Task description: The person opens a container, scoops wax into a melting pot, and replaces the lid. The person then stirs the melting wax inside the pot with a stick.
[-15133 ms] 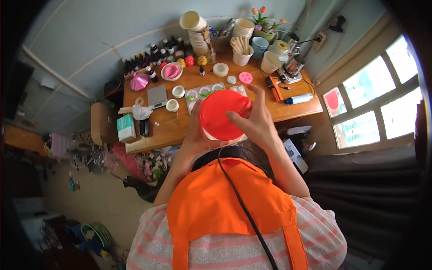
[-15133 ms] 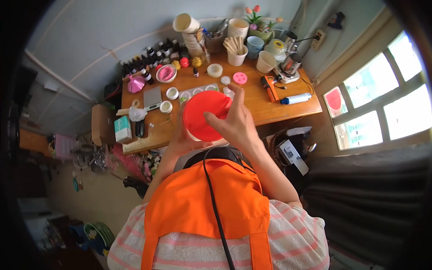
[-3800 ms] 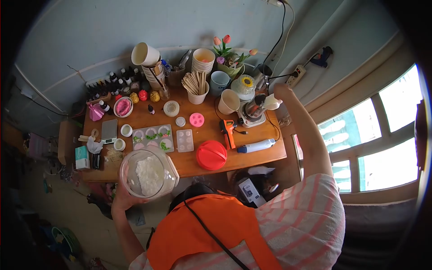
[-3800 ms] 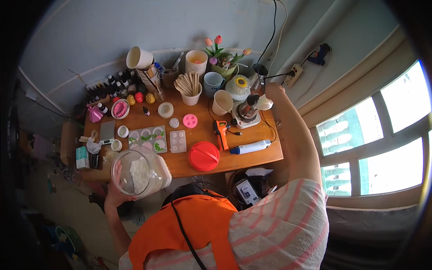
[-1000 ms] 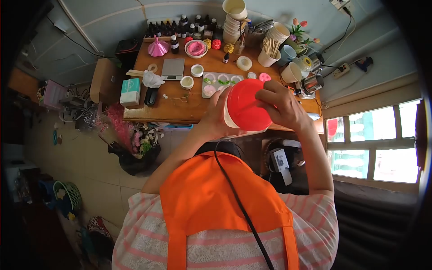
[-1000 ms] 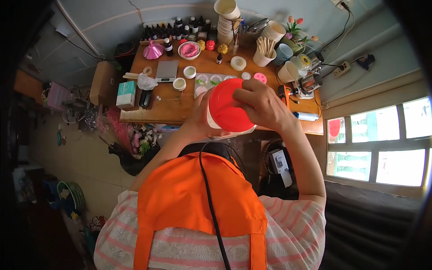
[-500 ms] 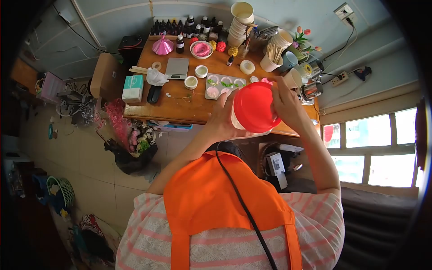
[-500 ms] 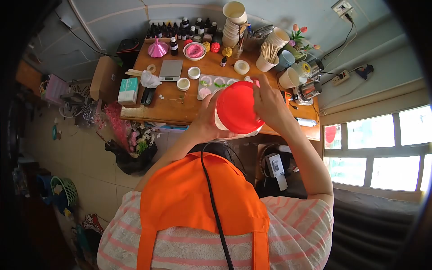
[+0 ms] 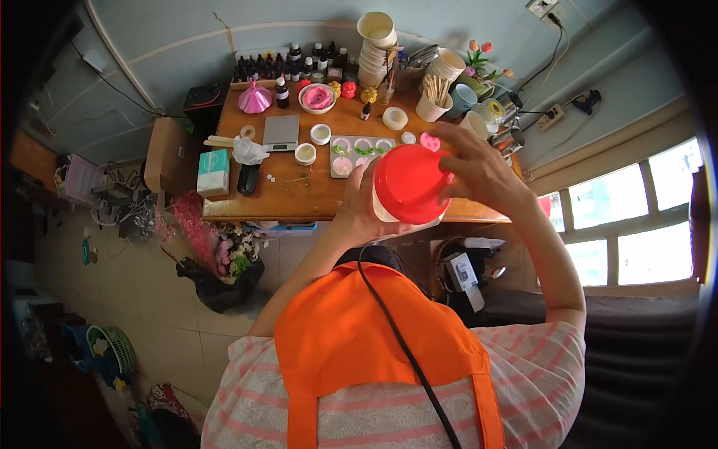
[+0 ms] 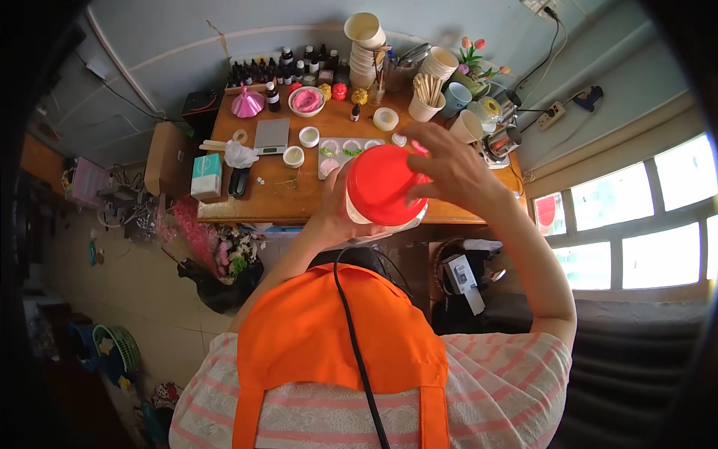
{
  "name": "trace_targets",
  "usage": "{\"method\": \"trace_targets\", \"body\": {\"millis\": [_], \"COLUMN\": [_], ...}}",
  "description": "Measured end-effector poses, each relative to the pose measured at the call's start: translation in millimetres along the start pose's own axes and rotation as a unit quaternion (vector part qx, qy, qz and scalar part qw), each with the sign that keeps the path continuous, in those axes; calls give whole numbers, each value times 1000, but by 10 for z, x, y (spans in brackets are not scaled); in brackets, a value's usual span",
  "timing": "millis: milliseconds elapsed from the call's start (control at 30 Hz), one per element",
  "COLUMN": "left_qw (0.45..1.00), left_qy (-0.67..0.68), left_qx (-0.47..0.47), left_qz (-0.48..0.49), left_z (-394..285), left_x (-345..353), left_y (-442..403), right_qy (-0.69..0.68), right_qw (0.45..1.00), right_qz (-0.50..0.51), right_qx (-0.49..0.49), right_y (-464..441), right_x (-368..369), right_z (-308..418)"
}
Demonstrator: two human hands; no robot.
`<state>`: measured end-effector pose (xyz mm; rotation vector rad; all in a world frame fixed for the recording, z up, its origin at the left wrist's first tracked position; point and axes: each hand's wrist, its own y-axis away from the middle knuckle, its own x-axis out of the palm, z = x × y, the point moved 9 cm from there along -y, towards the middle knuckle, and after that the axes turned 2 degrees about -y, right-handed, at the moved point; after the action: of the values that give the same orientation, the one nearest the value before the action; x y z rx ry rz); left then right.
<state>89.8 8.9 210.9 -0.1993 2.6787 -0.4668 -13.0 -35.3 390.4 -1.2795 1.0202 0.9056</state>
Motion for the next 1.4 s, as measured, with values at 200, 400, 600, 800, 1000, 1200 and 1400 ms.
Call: {"method": "trace_targets", "body": {"millis": [200, 400, 600, 800, 1000, 1200, 1400], "left_qw": [997, 993, 990, 973, 965, 899, 863], "left_qy": [-22, -16, 18, 75, -31, -160, -253], "left_qx": [58, 114, 126, 20, -42, 41, 190], "left_qz": [-36, 37, 60, 216, 259, 406, 395], "left_z": [-193, -222, -426, -331, 853, 1257, 1386], "left_x": [-30, 140, 432, 898, 1241, 1924, 2405], "left_y": [-12, -70, 54, -96, -138, -180, -317], "right_qy": [19, -194, -141, -108, -137, -169, -293], "right_qw": [988, 958, 948, 860, 731, 700, 644], "right_qz": [20, -24, -20, -84, -57, -6, 52], "right_qx": [154, 210, 286, 491, 666, 694, 704], "right_y": [135, 257, 673, 1577, 2636, 3579, 4727], "right_x": [453, 372, 206, -262, -88, 1161, 3123], "right_z": [-148, -85, 55, -30, -54, -130, -264]}}
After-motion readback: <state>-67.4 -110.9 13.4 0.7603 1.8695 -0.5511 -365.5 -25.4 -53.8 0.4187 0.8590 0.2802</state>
